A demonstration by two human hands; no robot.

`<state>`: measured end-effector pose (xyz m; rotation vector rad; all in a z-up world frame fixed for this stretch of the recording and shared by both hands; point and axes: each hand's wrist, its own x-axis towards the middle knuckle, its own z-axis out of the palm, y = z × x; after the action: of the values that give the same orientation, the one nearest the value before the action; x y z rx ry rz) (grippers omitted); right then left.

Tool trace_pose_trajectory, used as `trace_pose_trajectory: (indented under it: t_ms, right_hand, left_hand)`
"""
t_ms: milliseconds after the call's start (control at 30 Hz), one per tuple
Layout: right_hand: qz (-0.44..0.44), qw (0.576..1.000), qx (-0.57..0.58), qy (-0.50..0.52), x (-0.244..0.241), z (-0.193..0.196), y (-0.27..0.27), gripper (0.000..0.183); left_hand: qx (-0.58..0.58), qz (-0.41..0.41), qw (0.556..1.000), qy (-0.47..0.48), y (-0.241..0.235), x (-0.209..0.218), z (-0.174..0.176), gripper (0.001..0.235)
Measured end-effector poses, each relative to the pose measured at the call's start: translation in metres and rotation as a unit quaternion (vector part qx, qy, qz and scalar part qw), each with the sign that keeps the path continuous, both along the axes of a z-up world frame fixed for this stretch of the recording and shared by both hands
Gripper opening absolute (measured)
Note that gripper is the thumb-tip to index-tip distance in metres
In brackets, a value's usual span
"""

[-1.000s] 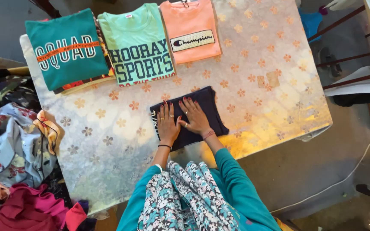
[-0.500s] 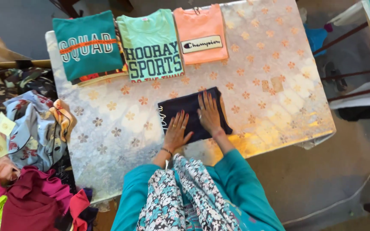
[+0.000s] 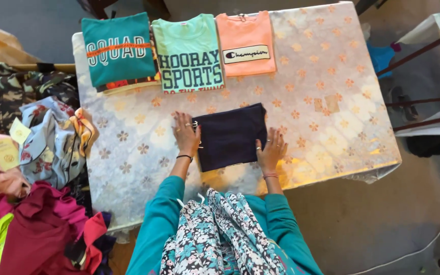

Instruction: The person folds a dark blue t-shirt and places it on a table alongside other folded shirts. They then pick up a red long-sleeved shirt, smooth it out, and fold it neatly by hand. Finally, they pick up a pink long-sleeved shirt and begin folding it in the same manner.

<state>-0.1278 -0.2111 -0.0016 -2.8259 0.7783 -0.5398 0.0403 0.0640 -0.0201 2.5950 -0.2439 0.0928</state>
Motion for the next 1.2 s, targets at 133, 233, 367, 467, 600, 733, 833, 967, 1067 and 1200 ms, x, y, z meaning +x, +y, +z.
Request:
trace_pose_trajectory:
  t_ms: [133, 233, 367, 467, 600, 733, 833, 967, 1067, 1200]
  right_hand:
    - [-0.062, 0.995, 0.064, -0.040, -0.006, -0.022, -0.026, 0.076]
    - [-0.064, 0.991, 0.097, -0.072, -0.005, -0.015, -0.018, 0.064]
    - [0.028, 0.994, 0.053, -0.092, -0.005, 0.018, 0.004, 0.051]
    - [-0.007, 0.995, 0.081, -0.053, -0.009, 0.023, 0.005, 0.032]
    - [-0.066, 0.974, 0.203, -0.070, -0.020, -0.010, -0.013, 0.023]
    - [-0.047, 0.980, 0.180, -0.070, -0.019, -0.005, -0.012, 0.015]
    - [-0.081, 0.961, 0.234, -0.123, -0.021, -0.011, -0.014, 0.016]
    - [-0.102, 0.976, 0.182, -0.064, -0.018, -0.003, -0.009, 0.018]
    - [-0.090, 0.979, 0.165, -0.081, -0.024, -0.008, -0.008, 0.020]
    - [-0.081, 0.981, 0.138, -0.111, -0.019, 0.003, -0.004, 0.026]
  left_hand:
    - [-0.051, -0.079, 0.987, -0.128, -0.034, -0.010, 0.050, 0.071]
    - [-0.022, -0.288, 0.955, -0.072, -0.079, -0.029, 0.047, 0.047]
    - [-0.009, -0.377, 0.922, -0.085, -0.137, -0.028, 0.033, 0.037]
    - [-0.029, -0.346, 0.937, 0.032, -0.165, -0.010, 0.057, 0.033]
    - [-0.110, -0.241, 0.953, 0.150, -0.189, 0.027, 0.070, 0.038]
    - [-0.104, -0.239, 0.953, 0.156, -0.206, 0.043, 0.002, 0.027]
    - [-0.108, -0.228, 0.955, 0.158, -0.209, 0.044, -0.021, 0.018]
    - [-0.172, -0.173, 0.957, 0.154, -0.200, 0.021, -0.002, 0.025]
    - [-0.161, -0.217, 0.958, 0.097, -0.183, -0.016, 0.024, 0.047]
    - [-0.043, -0.341, 0.938, -0.034, -0.163, -0.030, 0.031, 0.084]
